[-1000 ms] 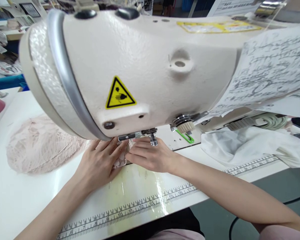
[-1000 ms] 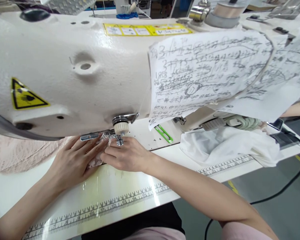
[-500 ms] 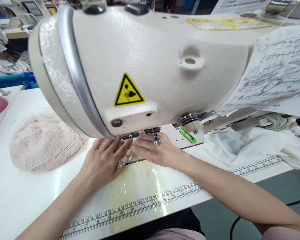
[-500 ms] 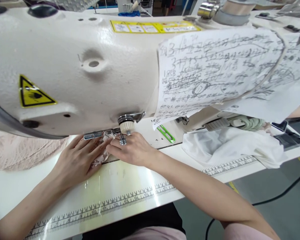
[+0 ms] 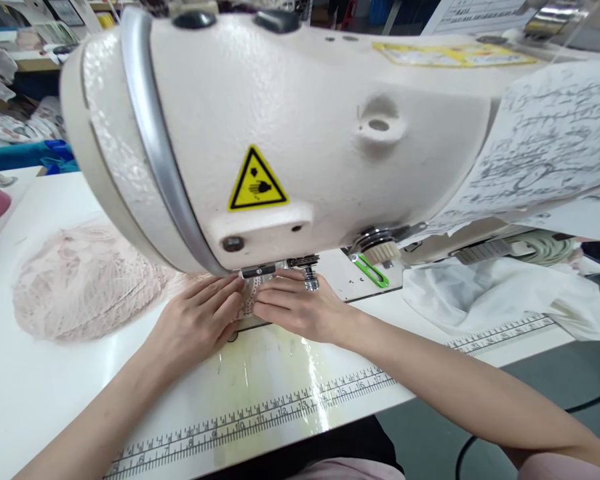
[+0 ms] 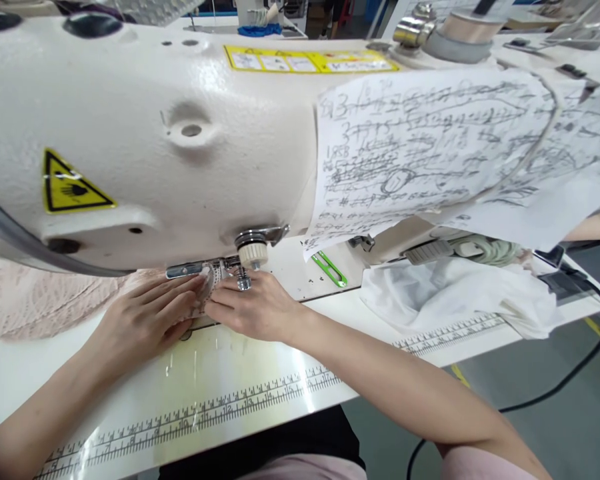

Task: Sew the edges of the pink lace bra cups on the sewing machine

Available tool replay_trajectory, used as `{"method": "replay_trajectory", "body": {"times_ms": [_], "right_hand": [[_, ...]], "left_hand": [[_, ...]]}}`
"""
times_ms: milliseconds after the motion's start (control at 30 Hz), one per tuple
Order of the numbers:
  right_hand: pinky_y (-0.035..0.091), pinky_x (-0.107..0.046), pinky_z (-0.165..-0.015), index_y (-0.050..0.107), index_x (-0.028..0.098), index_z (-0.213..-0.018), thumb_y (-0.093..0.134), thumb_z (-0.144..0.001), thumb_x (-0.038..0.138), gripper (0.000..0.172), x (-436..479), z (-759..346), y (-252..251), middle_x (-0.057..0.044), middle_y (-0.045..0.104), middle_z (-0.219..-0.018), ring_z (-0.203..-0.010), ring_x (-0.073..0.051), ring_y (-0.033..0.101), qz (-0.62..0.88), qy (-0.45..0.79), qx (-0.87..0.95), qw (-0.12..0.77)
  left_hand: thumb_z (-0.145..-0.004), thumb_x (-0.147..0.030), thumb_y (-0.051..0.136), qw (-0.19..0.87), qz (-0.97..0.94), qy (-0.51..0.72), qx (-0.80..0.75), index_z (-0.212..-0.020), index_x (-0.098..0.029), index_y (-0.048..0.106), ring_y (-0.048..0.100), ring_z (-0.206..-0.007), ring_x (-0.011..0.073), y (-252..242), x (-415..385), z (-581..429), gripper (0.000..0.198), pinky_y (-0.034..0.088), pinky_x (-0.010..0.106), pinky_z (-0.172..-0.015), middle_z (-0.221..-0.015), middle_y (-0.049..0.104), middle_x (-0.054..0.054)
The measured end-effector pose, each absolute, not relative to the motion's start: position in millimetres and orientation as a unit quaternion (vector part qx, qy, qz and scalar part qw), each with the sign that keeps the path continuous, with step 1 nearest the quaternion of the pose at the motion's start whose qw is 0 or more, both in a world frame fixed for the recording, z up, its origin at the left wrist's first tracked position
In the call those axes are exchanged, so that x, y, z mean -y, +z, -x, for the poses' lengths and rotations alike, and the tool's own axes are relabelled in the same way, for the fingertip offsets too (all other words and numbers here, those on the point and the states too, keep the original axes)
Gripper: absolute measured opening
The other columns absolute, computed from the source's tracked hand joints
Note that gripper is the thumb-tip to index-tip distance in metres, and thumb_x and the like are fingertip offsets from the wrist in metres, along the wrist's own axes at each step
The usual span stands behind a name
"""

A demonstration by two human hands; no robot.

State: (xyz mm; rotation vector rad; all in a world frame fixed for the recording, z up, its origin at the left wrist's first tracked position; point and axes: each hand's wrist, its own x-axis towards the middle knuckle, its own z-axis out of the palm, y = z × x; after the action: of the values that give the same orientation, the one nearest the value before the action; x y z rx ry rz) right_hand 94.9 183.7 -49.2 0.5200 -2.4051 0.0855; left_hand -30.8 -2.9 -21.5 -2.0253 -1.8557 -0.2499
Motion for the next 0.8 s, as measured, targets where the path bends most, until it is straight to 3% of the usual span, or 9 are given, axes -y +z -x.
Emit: {"method": "replay_trajectory", "body": {"times_ms": [333,467,600,800], "right_hand": [[0.046,-0.021,-0.073,0.063,0.018,-0.081,0.048,-0.087,-0.002,0.026,-179.2,-90.7,-46.2,0.006,0.068,-0.079,-0.080,-0.007,0.060,-0.175,0.046,0.928,0.327],[0.042,-0.022,-0.066,0.063,0.018,-0.083,0.046,-0.087,-0.002,0.027,-178.9,-91.0,-46.8,0.006,0.069,-0.083,-0.082,-0.008,0.059,-0.160,0.034,0.933,0.322],[0.029,-0.026,-0.055,0.062,0.018,-0.083,0.044,-0.087,-0.003,0.028,-177.2,-93.9,-46.9,0.005,0.070,-0.088,-0.084,-0.008,0.058,-0.129,0.023,0.941,0.311],[0.028,-0.030,-0.059,0.063,0.021,-0.086,0.044,-0.088,-0.001,0.029,-176.4,-96.6,-40.9,0.008,0.070,-0.090,-0.072,-0.007,0.057,-0.078,-0.007,0.950,0.303]], "left_hand": [[-0.092,-0.017,0.049,0.194,0.681,-0.079,0.702,-0.094,-0.012,0.062,0.070,-0.085,0.0229,-22.4,1.6,32.1,0.015,0.058,0.038,-0.076,-0.109,0.071,0.013],[-0.092,-0.016,0.048,0.186,0.669,-0.074,0.716,-0.094,-0.011,0.061,0.069,-0.081,0.0230,-21.7,-0.4,30.4,0.014,0.056,0.039,-0.075,-0.094,0.072,0.011],[-0.092,-0.014,0.046,0.190,0.661,-0.068,0.723,-0.090,-0.010,0.061,0.066,-0.070,0.0209,-22.0,-2.1,28.6,0.016,0.056,0.036,-0.068,-0.079,0.068,0.007],[-0.094,-0.018,0.040,0.210,0.661,-0.050,0.719,-0.107,-0.004,0.060,0.068,-0.083,0.0239,-29.0,-0.3,28.1,0.027,0.056,0.041,-0.081,-0.098,0.071,0.013]]}}
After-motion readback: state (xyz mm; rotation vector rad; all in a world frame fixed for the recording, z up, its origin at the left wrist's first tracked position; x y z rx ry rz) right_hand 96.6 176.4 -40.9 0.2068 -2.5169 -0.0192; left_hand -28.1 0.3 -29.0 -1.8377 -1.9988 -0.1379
